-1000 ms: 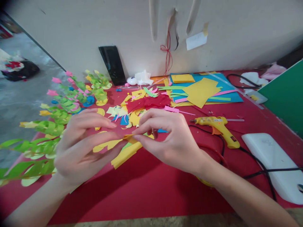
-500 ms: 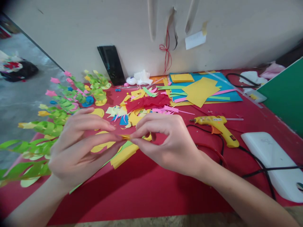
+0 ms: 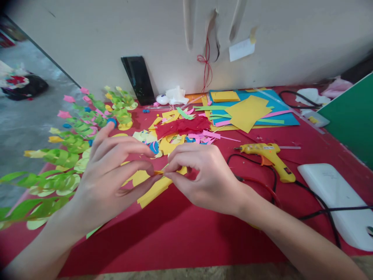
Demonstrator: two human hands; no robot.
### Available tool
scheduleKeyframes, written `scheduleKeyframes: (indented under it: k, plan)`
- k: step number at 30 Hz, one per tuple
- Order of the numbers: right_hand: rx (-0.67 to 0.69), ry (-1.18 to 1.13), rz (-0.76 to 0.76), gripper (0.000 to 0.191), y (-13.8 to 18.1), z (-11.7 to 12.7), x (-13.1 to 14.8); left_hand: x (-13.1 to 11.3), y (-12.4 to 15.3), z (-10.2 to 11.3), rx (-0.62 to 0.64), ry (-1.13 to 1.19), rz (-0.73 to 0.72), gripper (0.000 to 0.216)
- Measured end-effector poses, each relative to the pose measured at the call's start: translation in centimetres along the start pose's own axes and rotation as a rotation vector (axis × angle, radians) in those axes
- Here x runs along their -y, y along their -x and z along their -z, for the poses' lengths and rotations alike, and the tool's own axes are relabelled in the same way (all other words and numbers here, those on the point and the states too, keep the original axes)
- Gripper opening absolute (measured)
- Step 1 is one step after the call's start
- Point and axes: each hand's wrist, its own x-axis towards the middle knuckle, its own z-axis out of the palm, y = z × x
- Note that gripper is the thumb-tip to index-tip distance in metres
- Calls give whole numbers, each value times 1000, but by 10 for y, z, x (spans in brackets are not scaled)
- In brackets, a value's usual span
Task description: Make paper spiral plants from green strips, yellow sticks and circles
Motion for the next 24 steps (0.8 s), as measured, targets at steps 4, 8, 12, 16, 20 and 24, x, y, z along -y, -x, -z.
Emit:
scheduleKeyframes:
  k: [4, 8, 12, 16, 20, 24]
  plan:
    - [-27, 36, -7, 9, 1, -3, -1, 1, 0, -1, 27, -114, -46, 4]
    - [-73, 20, -35, 9, 0, 0, -1, 1, 0, -2, -67, -80, 41, 13]
    - [-117, -118, -83, 8, 1, 2, 2, -4, -1, -1, -102, 190, 199, 23]
    - [-129, -283, -146, 8, 3, 1, 3, -11, 1, -1, -78, 397, 275, 8]
    - [-151, -329, -178, 7, 4, -1, 4, -14, 5, -2, -105, 496, 333, 4]
    - [-145, -338, -206, 6, 4, 0, 6, -14, 7, -1, -131, 574, 351, 8]
